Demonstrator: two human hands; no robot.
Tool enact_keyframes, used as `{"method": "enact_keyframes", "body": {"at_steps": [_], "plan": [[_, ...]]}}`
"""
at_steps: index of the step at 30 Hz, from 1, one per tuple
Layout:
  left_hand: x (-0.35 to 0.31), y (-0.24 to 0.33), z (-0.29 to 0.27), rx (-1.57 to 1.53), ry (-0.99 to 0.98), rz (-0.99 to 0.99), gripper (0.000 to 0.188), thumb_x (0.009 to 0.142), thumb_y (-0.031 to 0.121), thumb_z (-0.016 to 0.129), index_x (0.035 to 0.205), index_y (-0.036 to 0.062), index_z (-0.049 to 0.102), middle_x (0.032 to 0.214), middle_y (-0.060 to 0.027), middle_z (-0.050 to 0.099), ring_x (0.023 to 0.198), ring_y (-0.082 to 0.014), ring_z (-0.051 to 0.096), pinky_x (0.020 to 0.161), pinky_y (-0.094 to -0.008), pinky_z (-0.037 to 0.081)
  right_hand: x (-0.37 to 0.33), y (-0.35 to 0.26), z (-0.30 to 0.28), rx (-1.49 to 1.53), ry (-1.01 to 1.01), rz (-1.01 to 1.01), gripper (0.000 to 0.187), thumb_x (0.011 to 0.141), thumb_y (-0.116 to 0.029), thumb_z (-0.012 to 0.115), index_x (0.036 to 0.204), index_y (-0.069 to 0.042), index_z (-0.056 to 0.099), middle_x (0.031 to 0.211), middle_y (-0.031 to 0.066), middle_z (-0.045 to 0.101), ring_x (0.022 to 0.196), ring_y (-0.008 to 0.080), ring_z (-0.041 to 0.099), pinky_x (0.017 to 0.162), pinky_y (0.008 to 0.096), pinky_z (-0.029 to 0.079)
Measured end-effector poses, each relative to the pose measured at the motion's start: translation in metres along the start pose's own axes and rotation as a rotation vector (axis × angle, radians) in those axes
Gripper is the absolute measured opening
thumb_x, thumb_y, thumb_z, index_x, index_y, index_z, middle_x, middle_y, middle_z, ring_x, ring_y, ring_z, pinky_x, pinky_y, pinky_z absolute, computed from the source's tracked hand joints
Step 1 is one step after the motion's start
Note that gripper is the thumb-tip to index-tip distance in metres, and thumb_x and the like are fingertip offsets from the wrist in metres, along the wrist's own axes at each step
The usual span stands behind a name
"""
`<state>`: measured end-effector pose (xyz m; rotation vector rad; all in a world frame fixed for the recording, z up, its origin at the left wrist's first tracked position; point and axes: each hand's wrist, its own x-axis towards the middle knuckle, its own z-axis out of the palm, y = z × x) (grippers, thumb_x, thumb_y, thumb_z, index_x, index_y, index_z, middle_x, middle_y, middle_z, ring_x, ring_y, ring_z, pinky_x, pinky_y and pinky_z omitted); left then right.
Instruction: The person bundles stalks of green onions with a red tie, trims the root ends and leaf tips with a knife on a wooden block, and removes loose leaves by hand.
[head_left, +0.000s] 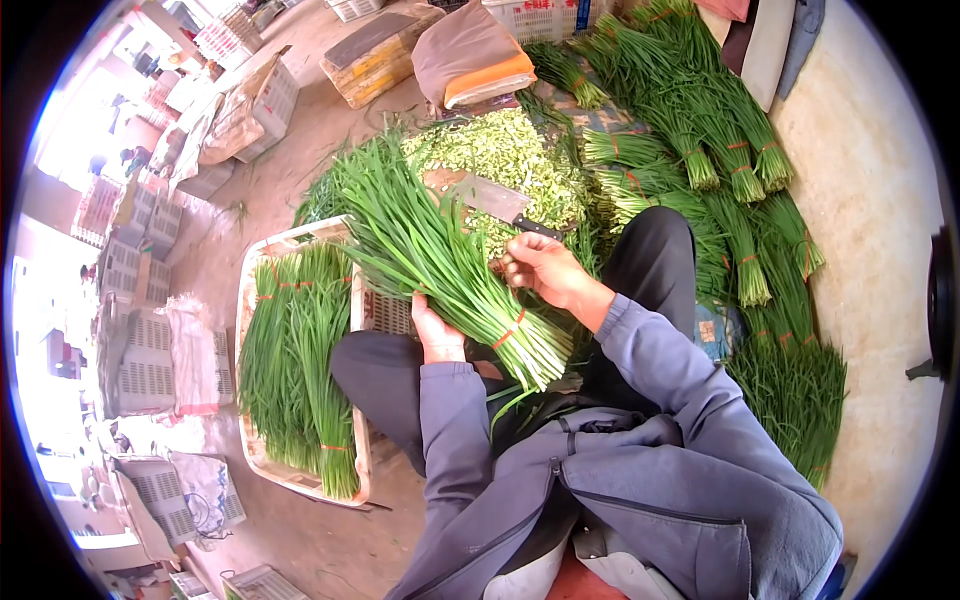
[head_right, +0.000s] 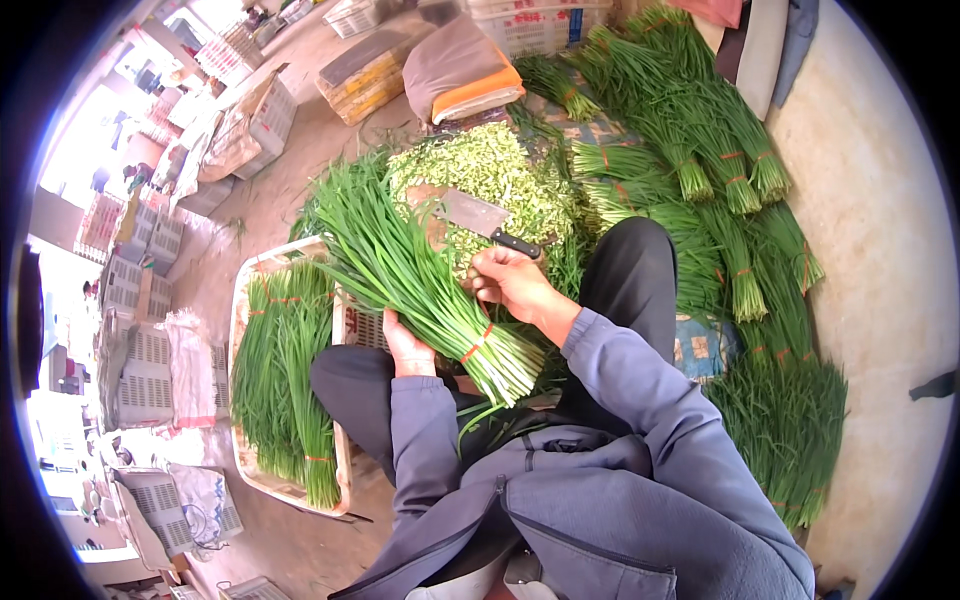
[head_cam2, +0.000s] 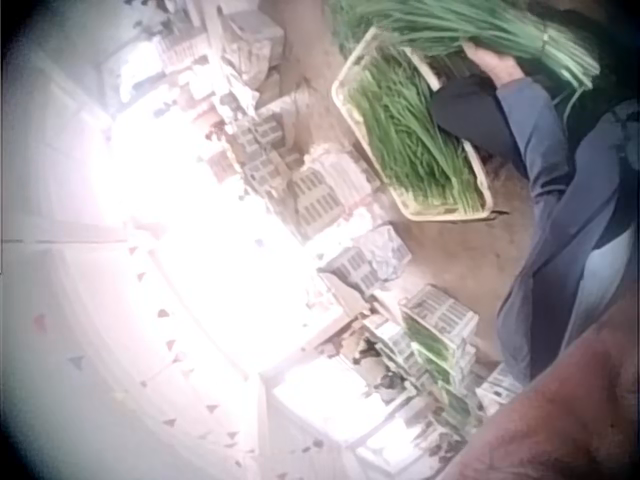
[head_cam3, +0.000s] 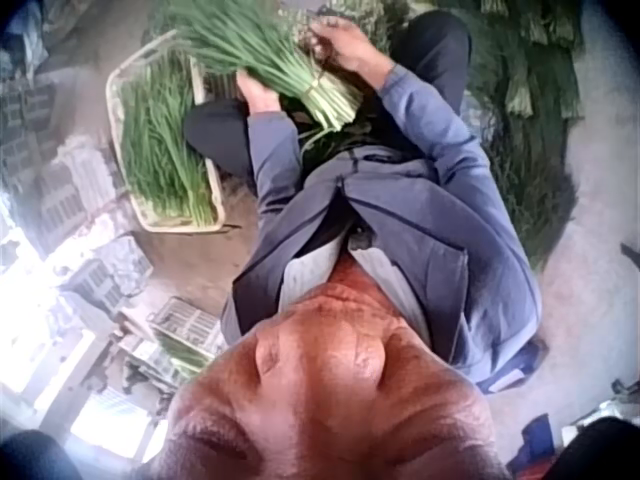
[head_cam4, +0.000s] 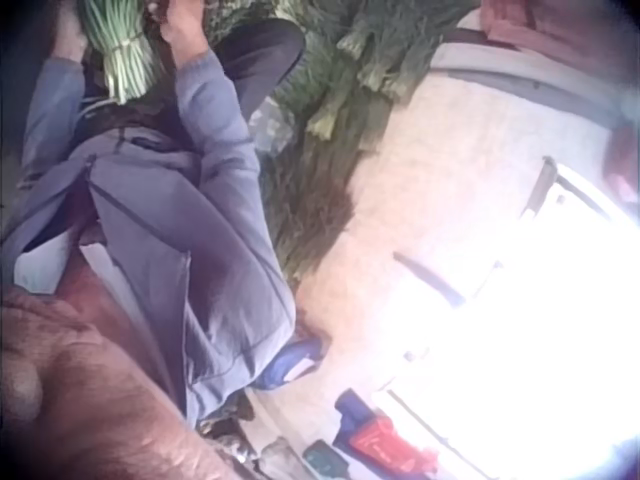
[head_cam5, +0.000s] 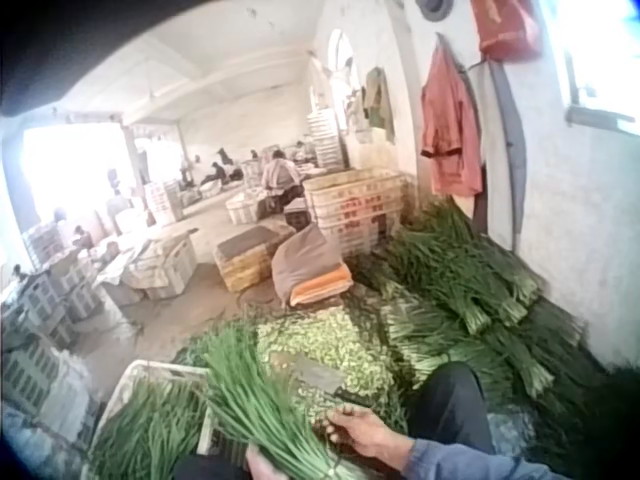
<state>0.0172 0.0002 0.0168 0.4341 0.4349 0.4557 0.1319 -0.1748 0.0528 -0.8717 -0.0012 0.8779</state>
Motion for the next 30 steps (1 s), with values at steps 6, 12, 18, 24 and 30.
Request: {"method": "enact_keyframes", "body": {"at_steps": [6, 12, 18, 24, 30], "plan": [[0.001, 0.001, 0.003, -0.022, 0.006, 0.079, 0.048, 0.102, 0.036, 0.043, 0.134, 0.0017, 0.054, 0.131, -0.0127, 0.061, 0.118, -0.0307, 0.059, 0.101, -0.047, 0.05, -0.004, -0.017, -0.013, 0.213, -0.003, -0.291, 0.011, 0.1, -0.015, 0.062, 0.091, -0.01, 0.059, 0.08, 0.0007, 0.061, 0.07, 0.0091, 0.058, 0.061, 0.0238, 0.051], [-0.002, 0.0, 0.009, -0.008, -0.018, 0.08, 0.051, 0.102, 0.04, 0.04, 0.132, 0.0007, 0.054, 0.129, -0.0151, 0.061, 0.115, -0.0315, 0.06, 0.1, -0.0469, 0.05, -0.003, -0.041, 0.029, -0.415, -0.128, -0.122, 0.012, 0.096, -0.017, 0.067, 0.098, -0.005, 0.064, 0.078, 0.0015, 0.064, 0.059, 0.0087, 0.06, 0.051, 0.0227, 0.051], [-0.001, 0.0, -0.001, -0.061, -0.164, -0.068, 0.056, 0.101, 0.042, 0.036, 0.13, -0.0028, 0.053, 0.124, -0.0199, 0.061, 0.111, -0.0334, 0.06, 0.098, -0.0458, 0.05, 0.012, -0.032, 0.07, -0.815, -0.047, -0.056, 0.027, 0.091, -0.022, 0.073, 0.097, 0.004, 0.07, 0.064, 0.0034, 0.064, 0.048, 0.0104, 0.059, 0.042, 0.0228, 0.046], [-0.005, -0.003, 0.01, 0.007, -0.001, 0.024, 0.049, 0.104, 0.038, 0.038, 0.13, -0.0008, 0.055, 0.127, -0.0159, 0.062, 0.113, -0.0297, 0.061, 0.098, -0.0435, 0.051, 0.016, -0.029, 0.034, -0.199, -0.196, 0.037, 0.014, 0.091, -0.014, 0.074, 0.084, -0.004, 0.067, 0.067, 0.0007, 0.063, 0.049, 0.0081, 0.055, 0.043, 0.0211, 0.041], [-0.008, -0.003, 0.014, -0.04, -0.104, -0.047, 0.051, 0.103, 0.039, 0.038, 0.127, -0.0015, 0.056, 0.122, -0.0167, 0.062, 0.11, -0.0311, 0.061, 0.096, -0.0447, 0.051, 0.014, -0.025, 0.041, -0.399, -0.132, 0.016, 0.015, 0.093, -0.015, 0.071, 0.087, -0.002, 0.066, 0.064, 0.0008, 0.061, 0.048, 0.0081, 0.054, 0.042, 0.0218, 0.042]]}}
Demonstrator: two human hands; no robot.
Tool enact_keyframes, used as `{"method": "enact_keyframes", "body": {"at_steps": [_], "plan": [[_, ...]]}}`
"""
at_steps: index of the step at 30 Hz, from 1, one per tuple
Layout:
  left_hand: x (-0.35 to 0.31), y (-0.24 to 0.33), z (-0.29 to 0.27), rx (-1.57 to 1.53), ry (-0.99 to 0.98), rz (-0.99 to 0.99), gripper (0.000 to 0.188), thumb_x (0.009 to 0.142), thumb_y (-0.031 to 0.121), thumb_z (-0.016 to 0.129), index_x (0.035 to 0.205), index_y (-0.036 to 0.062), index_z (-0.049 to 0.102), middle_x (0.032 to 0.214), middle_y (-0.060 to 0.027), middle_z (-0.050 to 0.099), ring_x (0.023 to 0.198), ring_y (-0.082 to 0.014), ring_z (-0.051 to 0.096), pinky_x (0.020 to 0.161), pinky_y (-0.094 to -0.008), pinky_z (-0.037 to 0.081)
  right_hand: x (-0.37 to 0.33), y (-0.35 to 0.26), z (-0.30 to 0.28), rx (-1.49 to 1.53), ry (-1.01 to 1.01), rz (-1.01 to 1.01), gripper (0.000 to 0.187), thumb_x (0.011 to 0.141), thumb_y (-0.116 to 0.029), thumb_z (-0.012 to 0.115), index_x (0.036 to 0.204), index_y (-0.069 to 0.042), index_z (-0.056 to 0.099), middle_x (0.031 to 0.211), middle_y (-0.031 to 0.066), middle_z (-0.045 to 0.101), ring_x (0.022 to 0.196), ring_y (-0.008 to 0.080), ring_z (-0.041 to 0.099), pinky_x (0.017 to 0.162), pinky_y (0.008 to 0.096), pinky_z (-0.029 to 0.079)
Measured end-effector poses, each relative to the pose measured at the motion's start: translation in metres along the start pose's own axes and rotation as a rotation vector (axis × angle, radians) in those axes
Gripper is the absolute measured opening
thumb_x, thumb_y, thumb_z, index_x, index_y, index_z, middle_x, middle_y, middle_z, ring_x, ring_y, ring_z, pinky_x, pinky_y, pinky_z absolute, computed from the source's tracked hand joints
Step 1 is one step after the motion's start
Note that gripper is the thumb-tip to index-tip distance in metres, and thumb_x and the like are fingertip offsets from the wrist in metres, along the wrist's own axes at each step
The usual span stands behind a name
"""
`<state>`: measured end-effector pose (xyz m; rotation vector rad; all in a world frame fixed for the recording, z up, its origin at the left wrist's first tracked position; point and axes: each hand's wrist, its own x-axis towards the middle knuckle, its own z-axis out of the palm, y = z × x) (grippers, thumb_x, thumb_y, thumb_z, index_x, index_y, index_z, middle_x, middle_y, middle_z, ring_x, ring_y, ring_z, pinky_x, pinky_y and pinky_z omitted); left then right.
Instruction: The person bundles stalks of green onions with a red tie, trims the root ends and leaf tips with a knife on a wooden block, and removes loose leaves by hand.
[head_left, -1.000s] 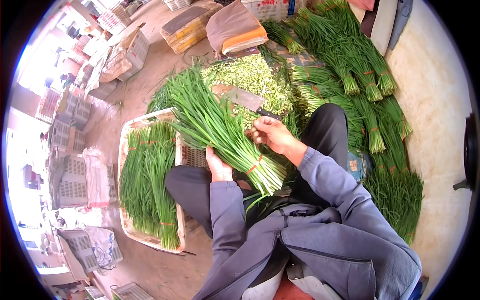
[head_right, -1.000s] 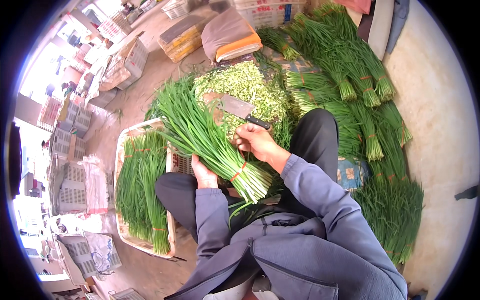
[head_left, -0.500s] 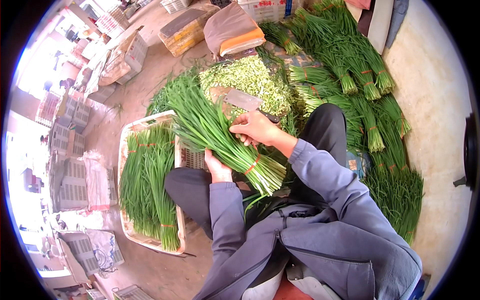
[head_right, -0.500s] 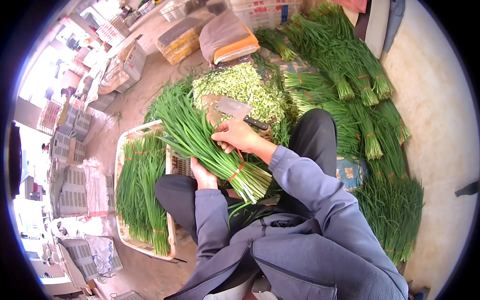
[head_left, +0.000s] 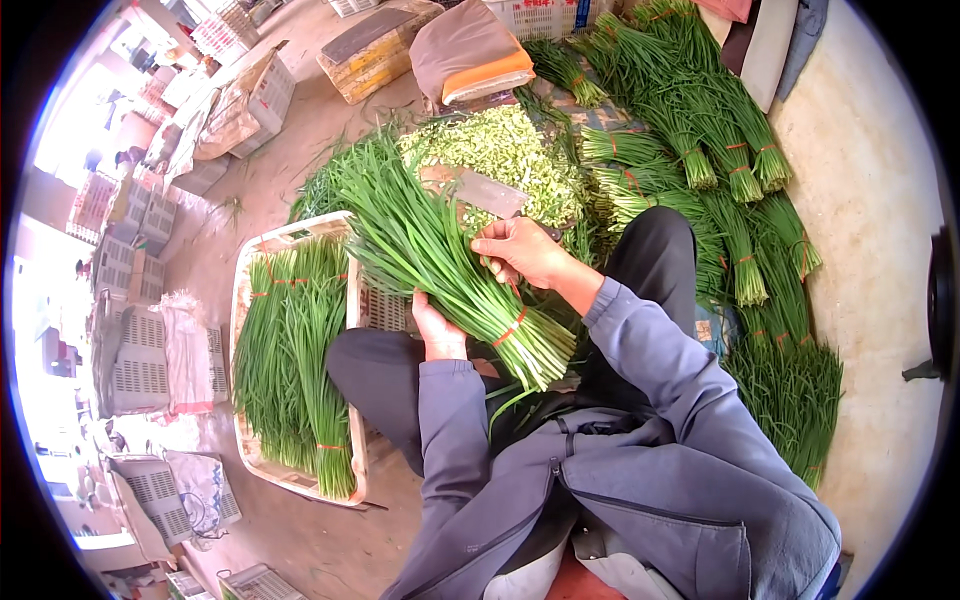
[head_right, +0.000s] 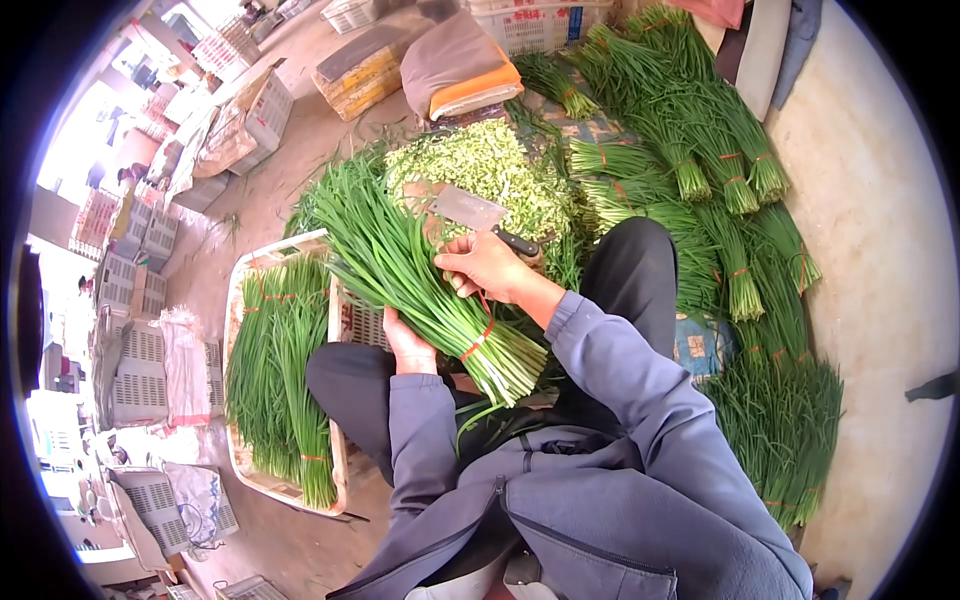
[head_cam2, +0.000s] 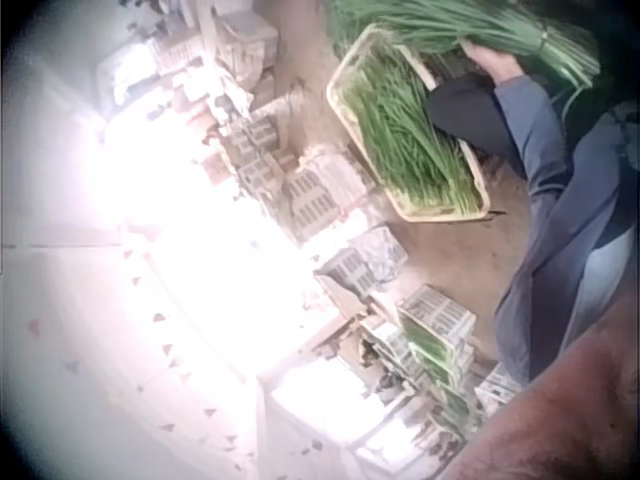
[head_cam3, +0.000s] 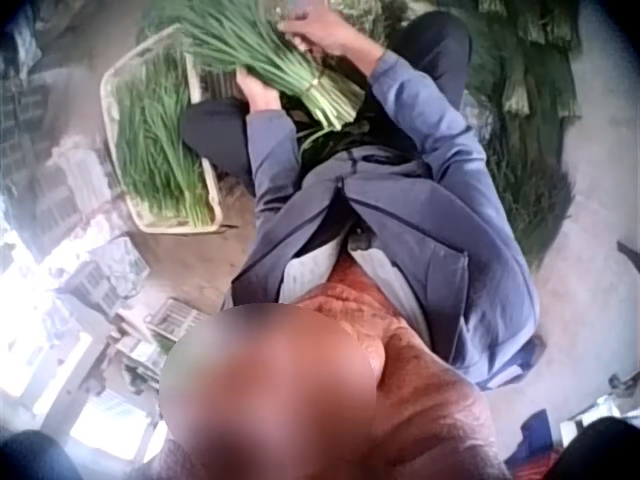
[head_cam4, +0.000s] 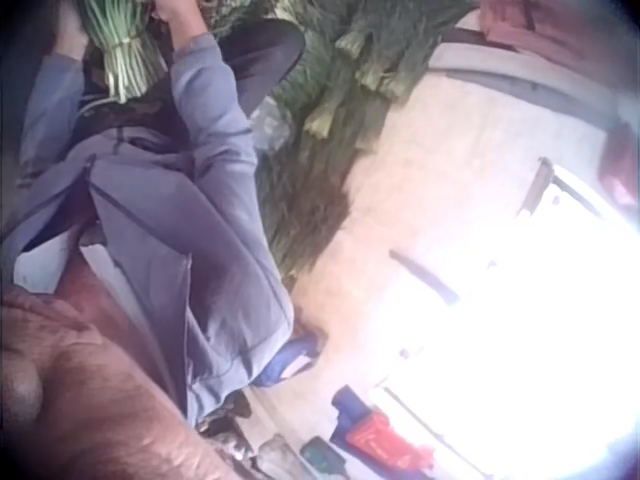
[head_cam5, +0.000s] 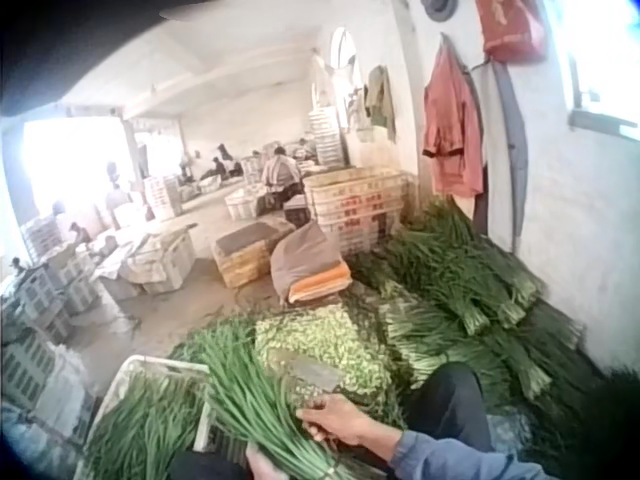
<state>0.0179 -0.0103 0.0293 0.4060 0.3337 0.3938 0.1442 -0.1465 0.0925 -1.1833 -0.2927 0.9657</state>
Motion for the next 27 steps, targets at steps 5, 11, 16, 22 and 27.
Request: {"method": "enact_keyframes", "body": {"at_steps": [5, 11, 16, 22, 27], "plan": [[0.004, 0.0, -0.005, -0.002, -0.096, -0.056, 0.054, 0.1, 0.042, 0.038, 0.124, -0.0033, 0.056, 0.118, -0.0199, 0.063, 0.105, -0.0326, 0.061, 0.093, -0.0454, 0.051, 0.008, -0.001, 0.01, -0.193, 0.1, 0.065, 0.015, 0.093, -0.014, 0.07, 0.093, 0.001, 0.068, 0.06, 0.0008, 0.06, 0.046, 0.0089, 0.054, 0.041, 0.0226, 0.043], [0.012, 0.004, -0.012, 0.01, 0.109, 0.08, 0.049, 0.103, 0.036, 0.037, 0.132, 0.0008, 0.055, 0.13, -0.0144, 0.062, 0.117, -0.0318, 0.06, 0.102, -0.0473, 0.049, -0.008, 0.003, -0.019, 0.24, 0.077, -0.18, 0.012, 0.095, -0.013, 0.069, 0.086, -0.006, 0.065, 0.067, 0.0002, 0.06, 0.05, 0.0072, 0.052, 0.045, 0.0223, 0.042], [0.014, 0.005, -0.014, -0.044, 0.156, 0.137, 0.051, 0.102, 0.036, 0.035, 0.135, 0.0008, 0.054, 0.133, -0.0151, 0.06, 0.121, -0.0333, 0.059, 0.104, -0.0479, 0.048, -0.025, 0.009, -0.044, 0.499, 0.161, -0.418, 0.008, 0.097, -0.014, 0.066, 0.092, -0.008, 0.064, 0.07, -0.0011, 0.058, 0.055, 0.0078, 0.051, 0.049, 0.0225, 0.042], [0.013, 0.009, -0.02, -0.051, 0.188, 0.179, 0.051, 0.102, 0.035, 0.036, 0.135, 0.0018, 0.054, 0.133, -0.0151, 0.06, 0.121, -0.0338, 0.058, 0.105, -0.0487, 0.047, -0.031, -0.013, -0.077, 0.745, 0.24, -0.519, 0.01, 0.097, -0.017, 0.066, 0.093, -0.01, 0.059, 0.075, -0.0042, 0.056, 0.062, 0.004, 0.05, 0.051, 0.0195, 0.039], [0.011, 0.008, -0.017, -0.08, 0.129, 0.171, 0.051, 0.101, 0.037, 0.036, 0.135, 0.0019, 0.054, 0.132, -0.0149, 0.06, 0.119, -0.034, 0.059, 0.104, -0.0495, 0.048, -0.053, -0.007, -0.082, -0.802, -0.008, 0.048, 0.028, 0.085, -0.026, 0.075, 0.089, 0.001, 0.071, 0.083, 0.0088, 0.071, 0.07, 0.0156, 0.066, 0.063, 0.0271, 0.053]]}}
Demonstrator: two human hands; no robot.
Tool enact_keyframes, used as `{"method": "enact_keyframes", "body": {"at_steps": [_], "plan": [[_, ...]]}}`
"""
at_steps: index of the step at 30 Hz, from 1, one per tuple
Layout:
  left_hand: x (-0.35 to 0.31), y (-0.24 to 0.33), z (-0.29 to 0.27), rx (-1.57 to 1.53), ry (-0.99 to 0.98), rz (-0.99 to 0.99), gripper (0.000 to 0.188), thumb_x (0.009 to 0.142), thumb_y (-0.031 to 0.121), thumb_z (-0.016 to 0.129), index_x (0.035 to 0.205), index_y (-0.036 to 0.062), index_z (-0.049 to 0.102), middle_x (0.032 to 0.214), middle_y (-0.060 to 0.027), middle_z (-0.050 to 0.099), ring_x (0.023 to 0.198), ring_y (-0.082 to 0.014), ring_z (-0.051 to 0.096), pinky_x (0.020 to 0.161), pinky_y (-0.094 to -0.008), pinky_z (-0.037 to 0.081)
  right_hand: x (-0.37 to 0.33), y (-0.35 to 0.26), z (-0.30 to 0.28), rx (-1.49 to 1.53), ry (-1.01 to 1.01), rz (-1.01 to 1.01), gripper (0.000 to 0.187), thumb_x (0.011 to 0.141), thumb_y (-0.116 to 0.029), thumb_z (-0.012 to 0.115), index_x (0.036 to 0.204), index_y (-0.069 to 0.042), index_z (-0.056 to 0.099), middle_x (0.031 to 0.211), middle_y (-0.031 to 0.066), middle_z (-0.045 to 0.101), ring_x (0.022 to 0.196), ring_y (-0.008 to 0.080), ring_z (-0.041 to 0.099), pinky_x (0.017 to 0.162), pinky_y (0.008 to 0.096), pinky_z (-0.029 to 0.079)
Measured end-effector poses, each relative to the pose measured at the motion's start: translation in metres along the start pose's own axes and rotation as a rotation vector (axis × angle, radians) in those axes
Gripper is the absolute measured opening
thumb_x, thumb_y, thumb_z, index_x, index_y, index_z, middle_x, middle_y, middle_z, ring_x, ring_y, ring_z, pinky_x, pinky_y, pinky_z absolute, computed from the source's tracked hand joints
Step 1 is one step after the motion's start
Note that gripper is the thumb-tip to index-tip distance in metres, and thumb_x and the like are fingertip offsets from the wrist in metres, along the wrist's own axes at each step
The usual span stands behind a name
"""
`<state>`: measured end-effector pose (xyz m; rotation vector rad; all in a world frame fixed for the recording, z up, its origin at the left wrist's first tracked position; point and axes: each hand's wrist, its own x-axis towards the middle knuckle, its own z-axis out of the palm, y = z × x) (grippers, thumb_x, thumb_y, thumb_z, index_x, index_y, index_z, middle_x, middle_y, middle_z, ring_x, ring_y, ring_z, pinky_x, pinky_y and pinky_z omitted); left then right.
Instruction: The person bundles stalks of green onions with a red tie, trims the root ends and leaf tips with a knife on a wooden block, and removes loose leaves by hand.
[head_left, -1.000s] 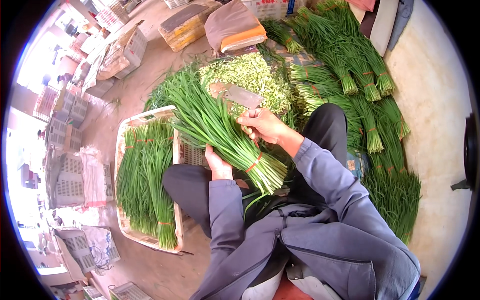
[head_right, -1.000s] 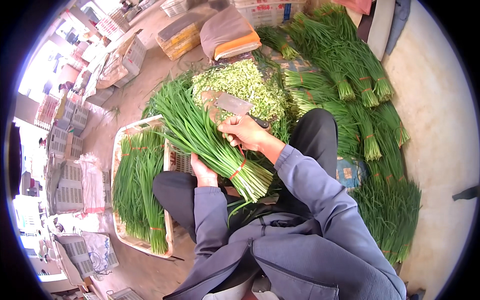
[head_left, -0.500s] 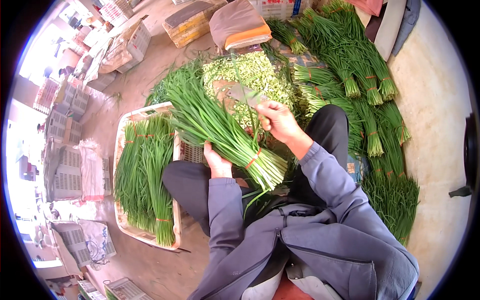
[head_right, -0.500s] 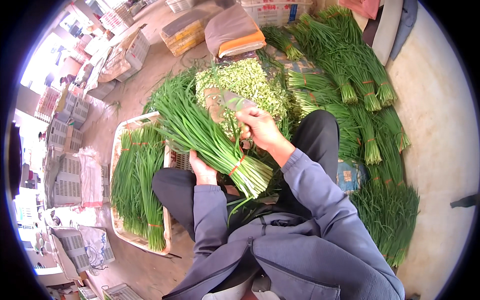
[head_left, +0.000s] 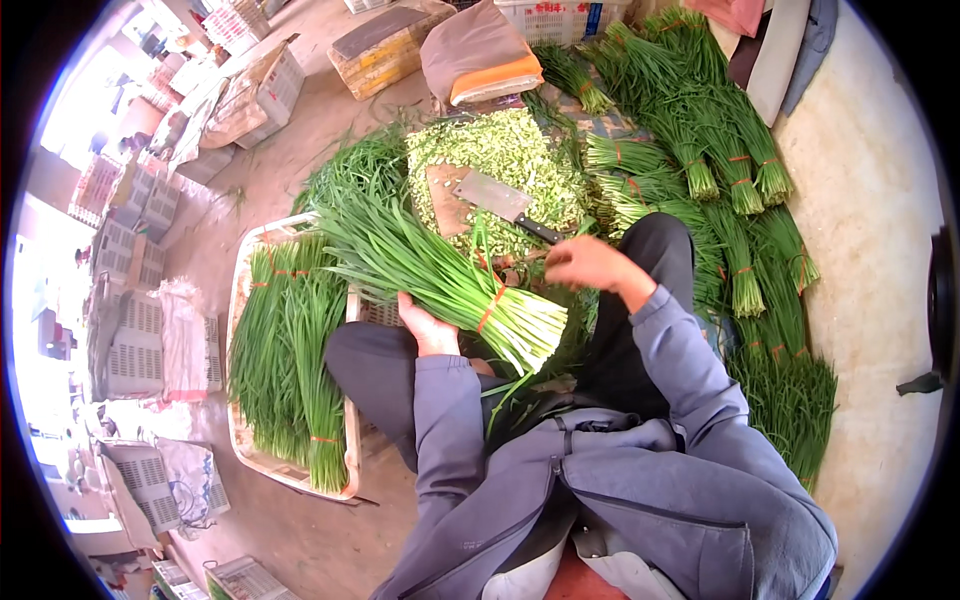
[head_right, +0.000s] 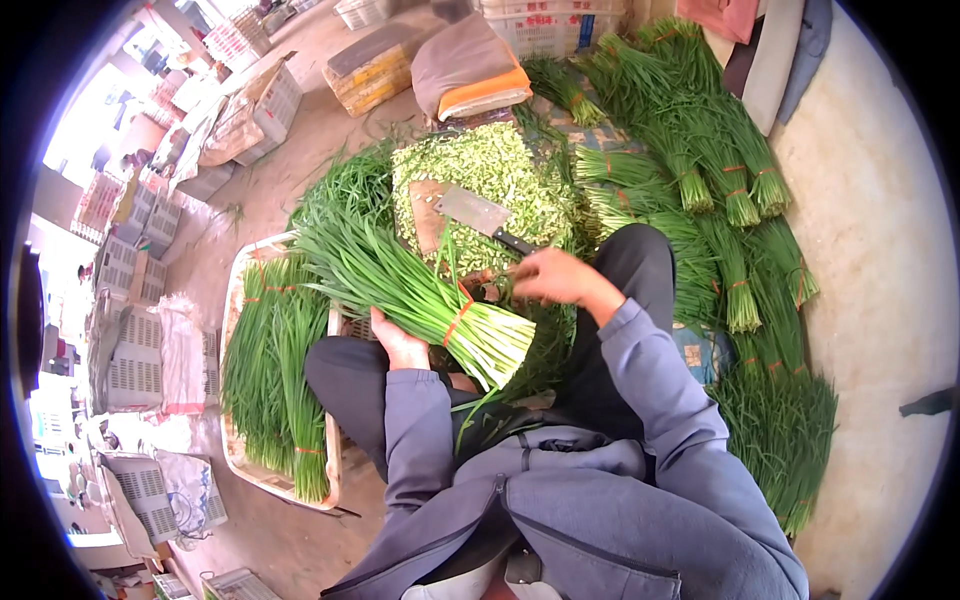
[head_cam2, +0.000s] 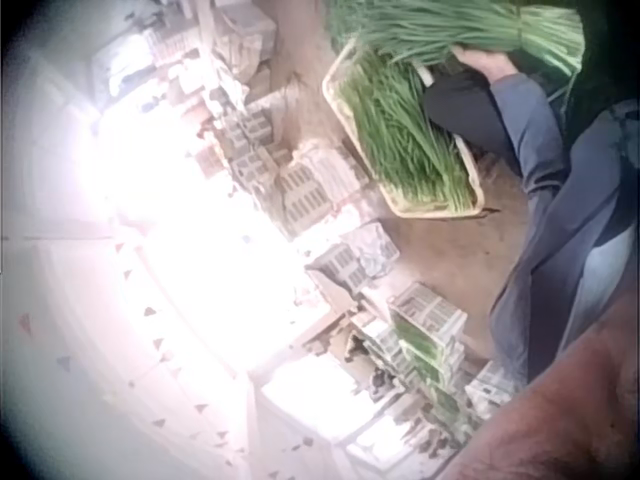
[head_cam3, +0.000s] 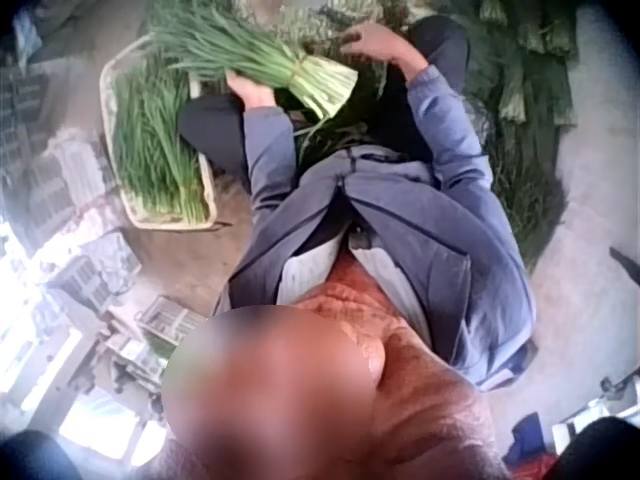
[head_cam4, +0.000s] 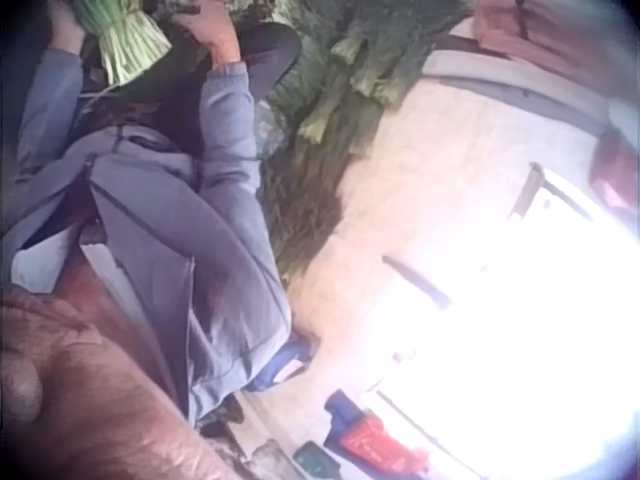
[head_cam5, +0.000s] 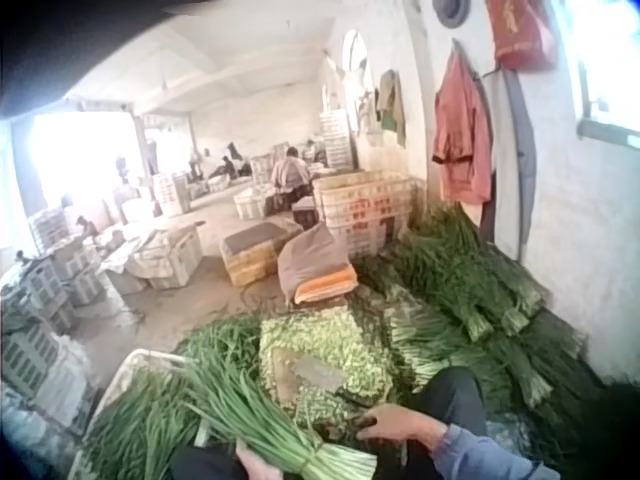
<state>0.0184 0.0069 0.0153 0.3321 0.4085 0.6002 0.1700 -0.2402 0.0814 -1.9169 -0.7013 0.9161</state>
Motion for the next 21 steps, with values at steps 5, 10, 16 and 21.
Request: {"method": "enact_keyframes", "body": {"at_steps": [5, 10, 16, 21], "plan": [[0.0, -0.001, -0.007, 0.021, -0.044, -0.007, 0.052, 0.101, 0.038, 0.036, 0.134, 0.0023, 0.054, 0.13, -0.0153, 0.062, 0.117, -0.0344, 0.061, 0.102, -0.0505, 0.05, 0.009, -0.018, 0.072, 0.332, 0.064, -0.184, 0.045, 0.083, -0.031, 0.079, 0.112, 0.001, 0.07, 0.097, 0.0133, 0.072, 0.085, 0.0149, 0.067, 0.078, 0.0294, 0.054], [-0.004, -0.001, -0.005, 0.033, -0.026, -0.02, 0.053, 0.101, 0.039, 0.035, 0.135, 0.0021, 0.053, 0.13, -0.0157, 0.061, 0.116, -0.0347, 0.061, 0.101, -0.0506, 0.05, 0.016, -0.026, 0.092, 0.067, 0.217, -0.299, 0.029, 0.085, -0.02, 0.077, 0.107, -0.001, 0.071, 0.093, 0.0102, 0.068, 0.083, 0.0169, 0.064, 0.078, 0.0317, 0.052], [0.002, -0.004, -0.007, 0.044, -0.026, 0.007, 0.048, 0.101, 0.034, 0.037, 0.131, 0.0012, 0.054, 0.127, -0.0148, 0.062, 0.114, -0.0335, 0.062, 0.1, -0.0497, 0.05, 0.018, -0.019, 0.095, 0.033, 0.292, -0.471, 0.024, 0.084, -0.018, 0.075, 0.099, -0.001, 0.069, 0.09, 0.012, 0.065, 0.086, 0.0228, 0.065, 0.079, 0.0359, 0.052], [0.01, 0.002, -0.018, 0.036, -0.048, 0.031, 0.048, 0.1, 0.033, 0.037, 0.131, 0.0007, 0.055, 0.128, -0.015, 0.062, 0.115, -0.0335, 0.061, 0.101, -0.0492, 0.049, 0.015, -0.01, 0.091, 0.568, 0.216, -0.133, 0.007, 0.092, -0.009, 0.067, 0.092, -0.002, 0.065, 0.087, 0.004, 0.067, 0.071, 0.0129, 0.065, 0.067, 0.0253, 0.053]]}}
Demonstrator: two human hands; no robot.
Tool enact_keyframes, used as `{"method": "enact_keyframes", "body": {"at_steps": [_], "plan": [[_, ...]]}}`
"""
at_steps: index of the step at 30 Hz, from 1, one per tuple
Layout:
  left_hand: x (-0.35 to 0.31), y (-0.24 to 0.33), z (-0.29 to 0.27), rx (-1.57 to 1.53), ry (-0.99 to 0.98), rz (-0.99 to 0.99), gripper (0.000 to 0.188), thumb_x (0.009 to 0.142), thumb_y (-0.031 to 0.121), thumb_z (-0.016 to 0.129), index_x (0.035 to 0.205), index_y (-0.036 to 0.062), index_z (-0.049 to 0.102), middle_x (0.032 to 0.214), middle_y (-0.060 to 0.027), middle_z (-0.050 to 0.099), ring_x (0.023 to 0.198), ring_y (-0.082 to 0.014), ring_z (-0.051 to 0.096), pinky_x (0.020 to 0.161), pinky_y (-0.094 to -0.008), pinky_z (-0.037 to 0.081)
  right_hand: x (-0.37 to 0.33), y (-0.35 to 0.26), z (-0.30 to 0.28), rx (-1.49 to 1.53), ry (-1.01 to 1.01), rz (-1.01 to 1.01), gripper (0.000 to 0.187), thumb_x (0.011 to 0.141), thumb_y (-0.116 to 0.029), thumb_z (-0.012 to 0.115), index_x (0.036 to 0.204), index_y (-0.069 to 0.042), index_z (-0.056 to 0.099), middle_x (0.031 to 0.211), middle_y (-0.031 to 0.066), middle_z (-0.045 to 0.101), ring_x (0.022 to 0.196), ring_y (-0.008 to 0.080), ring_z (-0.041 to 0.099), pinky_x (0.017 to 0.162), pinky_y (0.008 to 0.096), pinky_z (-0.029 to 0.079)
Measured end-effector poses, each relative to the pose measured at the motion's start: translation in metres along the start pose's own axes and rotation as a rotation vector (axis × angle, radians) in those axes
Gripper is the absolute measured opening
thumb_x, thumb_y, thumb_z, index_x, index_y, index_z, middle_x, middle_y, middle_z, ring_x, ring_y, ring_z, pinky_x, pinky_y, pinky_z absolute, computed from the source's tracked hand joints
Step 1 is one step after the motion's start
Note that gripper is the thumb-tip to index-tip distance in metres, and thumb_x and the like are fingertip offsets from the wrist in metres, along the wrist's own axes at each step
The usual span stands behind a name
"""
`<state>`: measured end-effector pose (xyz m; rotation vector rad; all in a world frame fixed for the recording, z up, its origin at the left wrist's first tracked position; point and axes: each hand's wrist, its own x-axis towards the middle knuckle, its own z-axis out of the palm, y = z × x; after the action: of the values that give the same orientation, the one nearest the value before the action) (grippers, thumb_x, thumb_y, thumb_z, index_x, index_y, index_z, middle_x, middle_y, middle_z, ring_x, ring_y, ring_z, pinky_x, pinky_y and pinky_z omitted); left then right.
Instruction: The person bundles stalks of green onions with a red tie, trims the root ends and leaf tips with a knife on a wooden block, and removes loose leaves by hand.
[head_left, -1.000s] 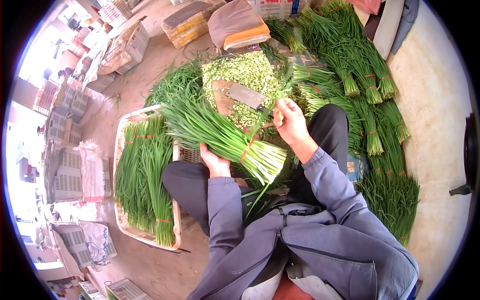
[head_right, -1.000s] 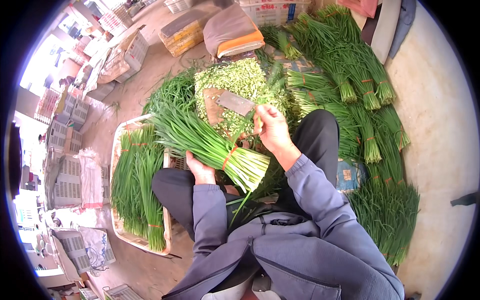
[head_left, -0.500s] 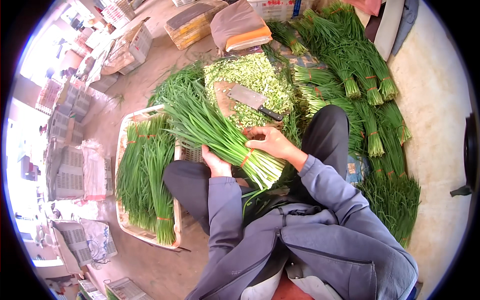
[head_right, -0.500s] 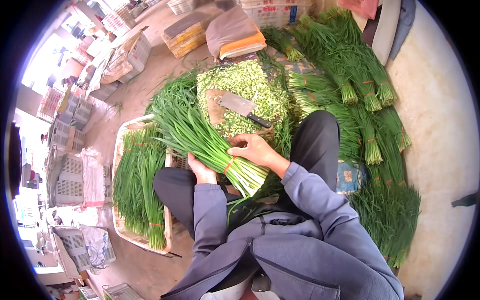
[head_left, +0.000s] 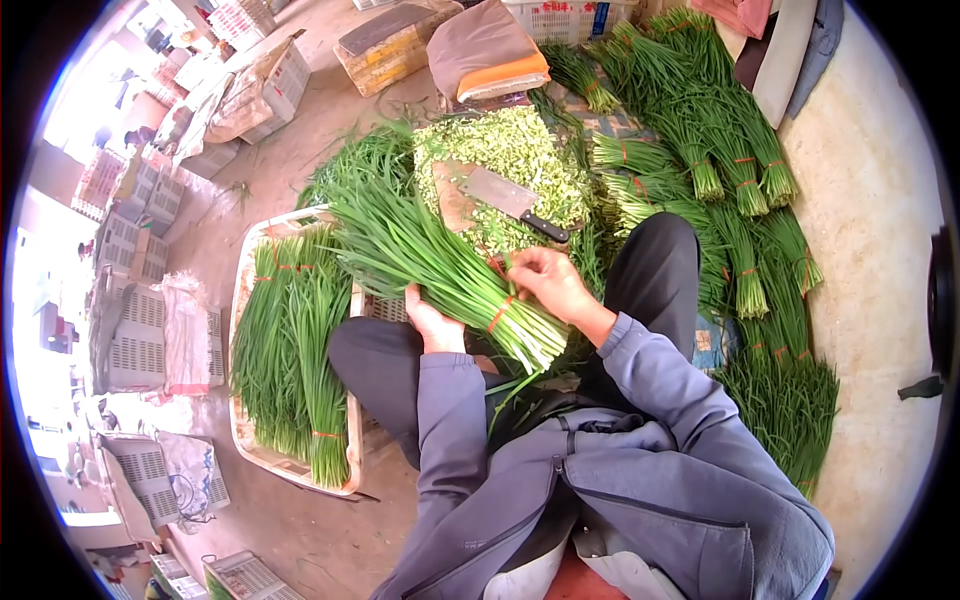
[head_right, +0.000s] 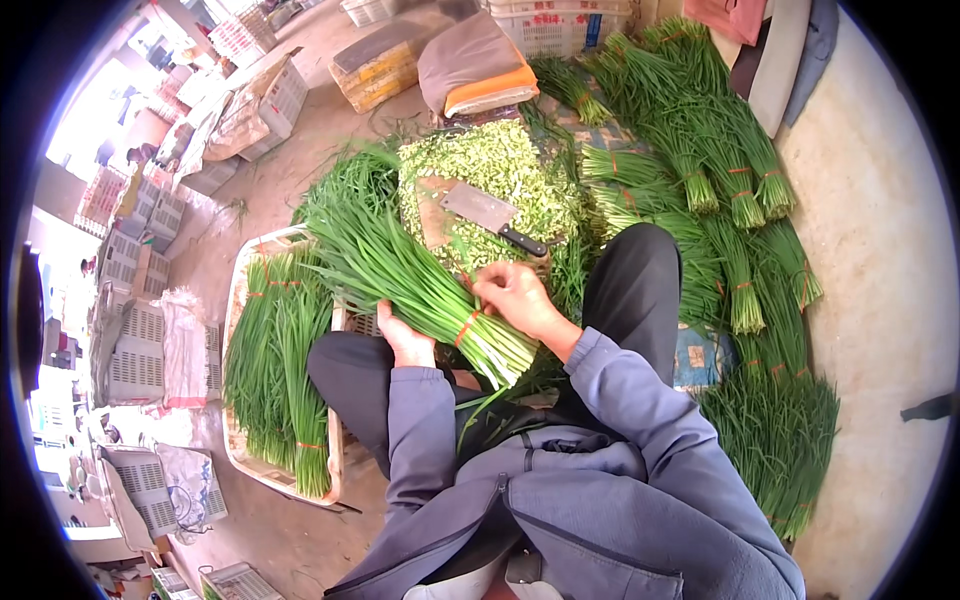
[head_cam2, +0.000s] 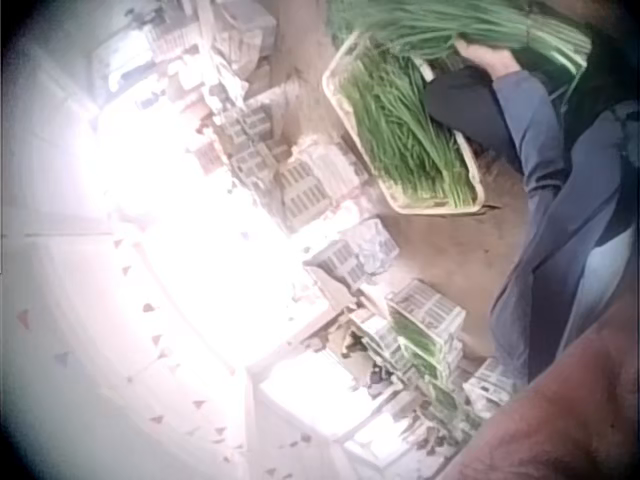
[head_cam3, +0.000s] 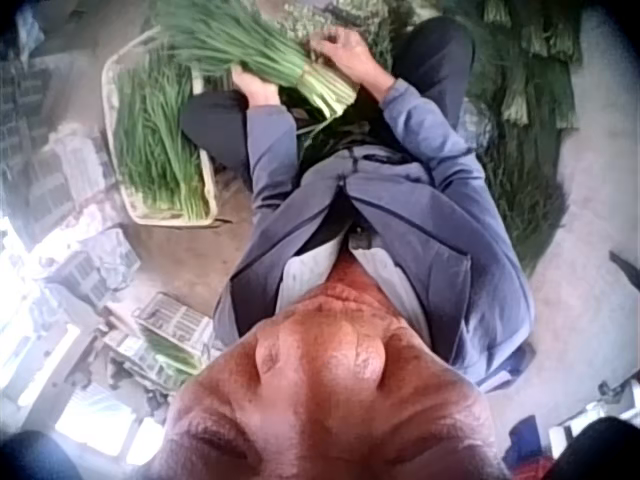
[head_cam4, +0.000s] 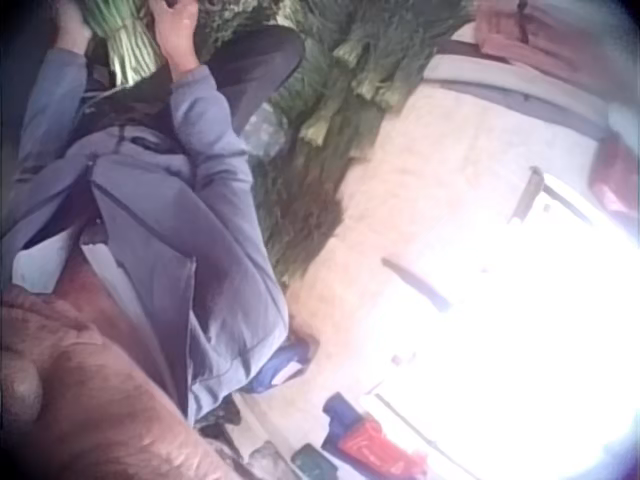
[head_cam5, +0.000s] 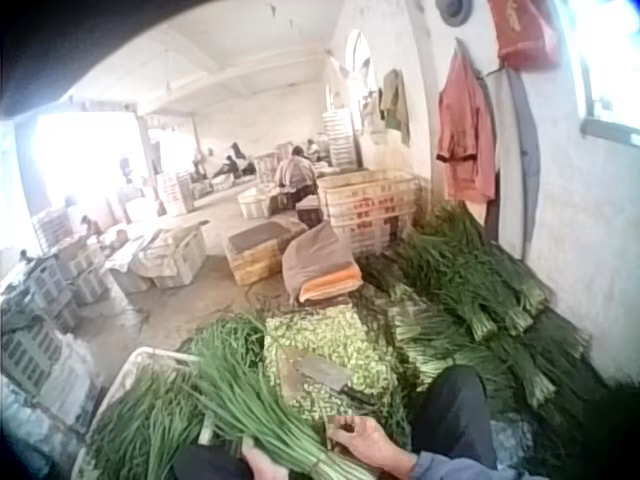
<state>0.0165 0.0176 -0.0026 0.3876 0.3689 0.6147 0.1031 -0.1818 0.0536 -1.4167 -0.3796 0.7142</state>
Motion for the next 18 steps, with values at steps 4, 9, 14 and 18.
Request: {"method": "enact_keyframes", "body": {"at_steps": [4, 9, 14, 18], "plan": [[-0.005, -0.003, 0.005, -0.087, -0.014, -0.015, 0.049, 0.101, 0.035, 0.037, 0.132, 0.0017, 0.055, 0.129, -0.0149, 0.062, 0.117, -0.0339, 0.06, 0.103, -0.0495, 0.048, 0.003, 0.006, -0.025, 0.633, 0.216, -0.083, 0.005, 0.094, -0.006, 0.066, 0.09, -0.006, 0.063, 0.083, 0.0024, 0.065, 0.065, 0.0113, 0.064, 0.063, 0.0256, 0.059], [-0.007, 0.004, 0.003, -0.121, -0.076, 0.016, 0.047, 0.103, 0.035, 0.04, 0.131, 0.0018, 0.057, 0.125, -0.0144, 0.064, 0.111, -0.0337, 0.064, 0.098, -0.0486, 0.053, 0.009, -0.003, -0.071, -0.379, 0.2, -0.044, 0.015, 0.087, -0.013, 0.068, 0.091, 0.002, 0.065, 0.074, 0.01, 0.068, 0.064, 0.0192, 0.067, 0.06, 0.0349, 0.053], [-0.01, 0.004, 0.006, -0.111, -0.161, -0.029, 0.053, 0.102, 0.042, 0.041, 0.135, 0.0033, 0.055, 0.127, -0.0142, 0.063, 0.112, -0.0312, 0.064, 0.097, -0.0463, 0.055, -0.006, -0.056, -0.049, -0.636, -0.153, 0.064, 0.047, 0.089, -0.032, 0.07, 0.118, 0.005, 0.066, 0.101, 0.0132, 0.073, 0.093, 0.0206, 0.069, 0.087, 0.0351, 0.053], [-0.013, -0.01, 0.015, -0.052, -0.152, -0.051, 0.055, 0.101, 0.048, 0.045, 0.135, 0.0061, 0.055, 0.129, -0.0124, 0.063, 0.114, -0.0296, 0.063, 0.099, -0.0447, 0.053, 0.015, -0.033, 0.009, -0.118, -0.45, 0.067, 0.064, 0.092, -0.039, 0.072, 0.133, 0.006, 0.054, 0.124, 0.0134, 0.065, 0.113, 0.0204, 0.06, 0.101, 0.0347, 0.046]]}}
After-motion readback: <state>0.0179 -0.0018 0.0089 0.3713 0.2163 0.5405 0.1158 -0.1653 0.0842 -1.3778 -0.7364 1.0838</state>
